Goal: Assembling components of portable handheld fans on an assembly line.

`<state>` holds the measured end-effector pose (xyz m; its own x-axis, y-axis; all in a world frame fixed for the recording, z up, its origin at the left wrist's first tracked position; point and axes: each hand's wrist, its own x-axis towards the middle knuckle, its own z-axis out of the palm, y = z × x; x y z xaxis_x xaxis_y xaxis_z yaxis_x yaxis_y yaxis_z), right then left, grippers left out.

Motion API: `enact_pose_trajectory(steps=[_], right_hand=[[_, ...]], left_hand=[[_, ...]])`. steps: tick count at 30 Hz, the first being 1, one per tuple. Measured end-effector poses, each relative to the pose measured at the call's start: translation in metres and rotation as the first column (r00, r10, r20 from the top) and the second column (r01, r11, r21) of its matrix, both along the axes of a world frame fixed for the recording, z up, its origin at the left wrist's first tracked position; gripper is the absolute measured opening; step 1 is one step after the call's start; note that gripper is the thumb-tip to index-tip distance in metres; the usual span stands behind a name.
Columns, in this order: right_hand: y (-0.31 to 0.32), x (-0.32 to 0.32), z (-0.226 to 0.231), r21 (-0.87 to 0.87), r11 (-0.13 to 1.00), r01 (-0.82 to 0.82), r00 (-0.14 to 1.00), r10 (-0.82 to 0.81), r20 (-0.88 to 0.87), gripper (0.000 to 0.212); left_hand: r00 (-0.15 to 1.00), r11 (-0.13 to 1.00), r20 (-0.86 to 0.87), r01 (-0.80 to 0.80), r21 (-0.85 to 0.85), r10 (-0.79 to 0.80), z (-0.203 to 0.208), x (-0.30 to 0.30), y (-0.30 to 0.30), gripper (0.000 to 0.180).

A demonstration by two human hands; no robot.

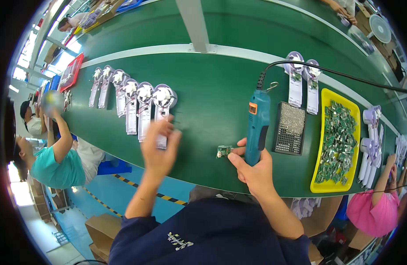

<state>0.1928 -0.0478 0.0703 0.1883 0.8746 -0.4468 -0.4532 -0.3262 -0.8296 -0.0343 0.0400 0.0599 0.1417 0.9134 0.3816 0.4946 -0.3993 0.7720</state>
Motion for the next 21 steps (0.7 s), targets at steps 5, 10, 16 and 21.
enact_pose_trajectory(steps=[5,10,16,21], right_hand=[[-0.002,0.004,-0.001,0.006,1.0,0.004,0.998,-0.003,-0.061,0.039],[-0.015,0.025,-0.006,0.084,0.995,-0.062,0.984,0.075,-0.164,0.035],[-0.045,0.046,-0.02,0.16,0.986,-0.055,0.976,0.087,-0.198,0.033],[-0.074,0.064,-0.02,0.119,0.993,0.01,1.0,-0.008,-0.016,0.033]], left_hand=[[0.924,0.993,-0.378,0.094,0.074,-0.059,0.007,-0.035,0.044,0.041],[0.948,0.989,-0.297,0.137,0.049,-0.117,-0.006,-0.015,0.049,0.016],[0.93,0.941,-0.169,0.336,0.025,-0.328,-0.013,0.036,0.007,0.027],[0.923,0.923,0.028,0.384,-0.005,-0.384,-0.02,0.093,-0.041,0.031]])
